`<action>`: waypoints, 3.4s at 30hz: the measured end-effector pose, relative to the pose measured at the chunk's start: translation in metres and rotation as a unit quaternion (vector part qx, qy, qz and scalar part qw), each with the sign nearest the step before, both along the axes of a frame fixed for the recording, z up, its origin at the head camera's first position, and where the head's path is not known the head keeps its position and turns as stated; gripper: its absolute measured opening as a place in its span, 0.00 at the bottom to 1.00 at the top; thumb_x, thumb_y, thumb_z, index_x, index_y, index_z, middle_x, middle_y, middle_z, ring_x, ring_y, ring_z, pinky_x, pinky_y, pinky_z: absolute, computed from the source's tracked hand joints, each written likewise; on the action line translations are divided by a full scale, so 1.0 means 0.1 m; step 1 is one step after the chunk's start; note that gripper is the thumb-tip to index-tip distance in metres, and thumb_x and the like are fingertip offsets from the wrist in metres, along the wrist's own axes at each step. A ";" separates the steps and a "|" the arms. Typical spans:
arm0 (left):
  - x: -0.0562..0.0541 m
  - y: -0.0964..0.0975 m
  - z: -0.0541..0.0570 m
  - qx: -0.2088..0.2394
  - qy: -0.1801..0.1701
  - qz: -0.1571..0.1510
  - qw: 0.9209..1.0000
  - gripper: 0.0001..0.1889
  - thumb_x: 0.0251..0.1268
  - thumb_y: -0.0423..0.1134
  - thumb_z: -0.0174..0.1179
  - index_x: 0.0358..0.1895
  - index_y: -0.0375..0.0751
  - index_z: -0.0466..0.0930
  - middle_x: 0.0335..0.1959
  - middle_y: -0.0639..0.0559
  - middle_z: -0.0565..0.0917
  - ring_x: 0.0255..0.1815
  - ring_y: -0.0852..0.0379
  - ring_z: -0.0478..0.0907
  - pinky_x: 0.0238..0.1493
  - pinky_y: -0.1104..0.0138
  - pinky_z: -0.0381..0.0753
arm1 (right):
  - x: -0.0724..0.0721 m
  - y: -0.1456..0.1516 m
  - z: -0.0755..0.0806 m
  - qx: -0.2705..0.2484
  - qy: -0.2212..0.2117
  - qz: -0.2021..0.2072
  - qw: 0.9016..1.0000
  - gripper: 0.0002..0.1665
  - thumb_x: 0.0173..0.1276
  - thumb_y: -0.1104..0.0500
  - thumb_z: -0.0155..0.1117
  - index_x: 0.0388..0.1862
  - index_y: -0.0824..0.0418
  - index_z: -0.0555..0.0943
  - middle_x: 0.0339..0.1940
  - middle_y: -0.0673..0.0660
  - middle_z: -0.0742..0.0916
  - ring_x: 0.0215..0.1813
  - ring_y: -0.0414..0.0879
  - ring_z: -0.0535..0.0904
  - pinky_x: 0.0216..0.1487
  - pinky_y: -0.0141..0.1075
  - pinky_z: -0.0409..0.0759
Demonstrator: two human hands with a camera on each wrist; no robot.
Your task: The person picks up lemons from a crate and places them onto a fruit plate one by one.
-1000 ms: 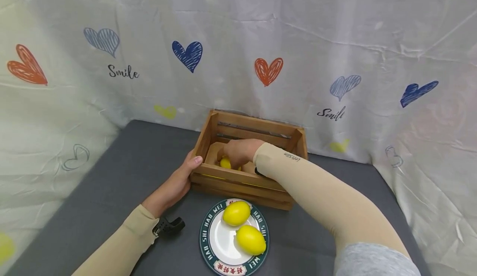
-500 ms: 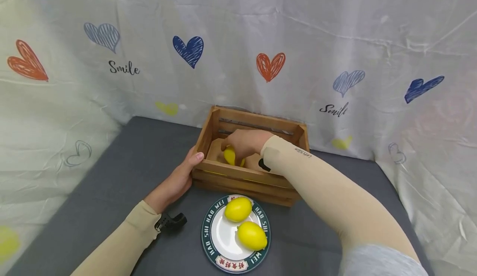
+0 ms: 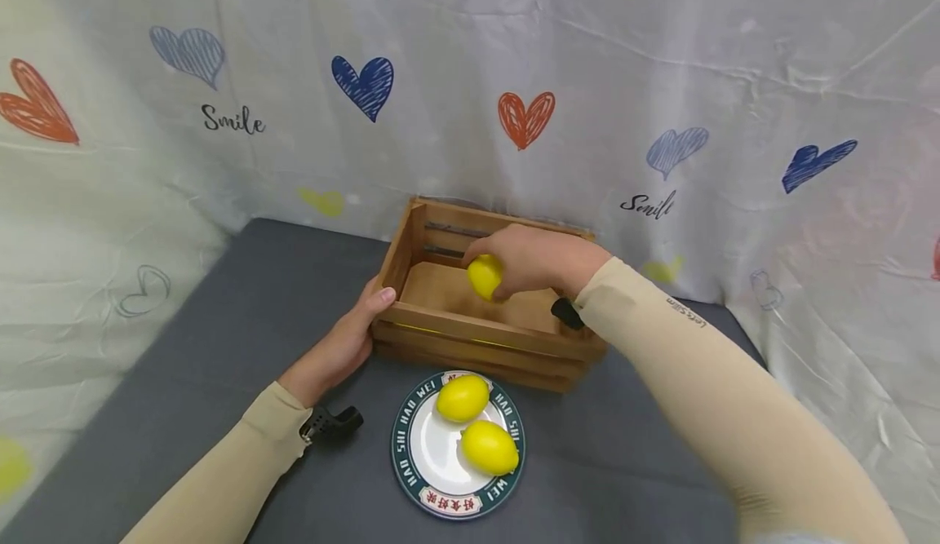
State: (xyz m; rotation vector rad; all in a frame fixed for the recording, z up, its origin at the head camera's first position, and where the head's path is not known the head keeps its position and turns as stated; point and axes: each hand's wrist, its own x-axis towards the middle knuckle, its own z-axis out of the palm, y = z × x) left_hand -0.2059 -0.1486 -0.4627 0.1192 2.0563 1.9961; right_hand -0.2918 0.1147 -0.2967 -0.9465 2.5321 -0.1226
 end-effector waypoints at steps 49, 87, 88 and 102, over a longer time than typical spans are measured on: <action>0.00 -0.03 0.02 0.010 0.000 -0.023 1.000 0.49 0.80 0.67 0.46 0.90 0.60 0.27 0.91 0.50 0.30 0.91 0.44 0.32 0.87 0.35 0.31 | 1.38 -0.39 -0.55 0.000 0.006 0.151 0.989 0.37 0.69 0.50 0.80 0.76 0.40 0.79 0.62 0.46 0.85 0.55 0.39 0.80 0.58 0.35 0.84; 0.01 -0.02 0.02 0.002 -0.013 -0.022 1.000 0.50 0.79 0.68 0.45 0.90 0.59 0.24 0.91 0.51 0.28 0.91 0.45 0.30 0.87 0.35 0.32 | 1.33 -0.41 -0.99 0.012 0.013 0.163 0.987 0.37 0.68 0.47 0.80 0.75 0.40 0.79 0.63 0.44 0.87 0.58 0.41 0.81 0.70 0.44 0.78; 0.01 -0.02 0.02 0.002 -0.014 -0.021 1.000 0.50 0.79 0.68 0.46 0.90 0.59 0.24 0.91 0.50 0.28 0.91 0.45 0.30 0.87 0.35 0.32 | 1.33 -0.40 -0.98 0.009 0.010 0.158 0.987 0.37 0.68 0.47 0.80 0.75 0.40 0.80 0.62 0.44 0.87 0.58 0.40 0.81 0.68 0.43 0.79; 0.03 -0.03 0.03 0.001 -0.012 -0.008 1.000 0.49 0.79 0.65 0.44 0.90 0.58 0.26 0.91 0.46 0.30 0.90 0.41 0.33 0.86 0.34 0.31 | 1.19 -0.21 -0.49 -0.059 -0.011 0.108 0.992 0.33 0.74 0.47 0.75 0.76 0.43 0.79 0.73 0.44 0.83 0.72 0.43 0.79 0.73 0.45 0.80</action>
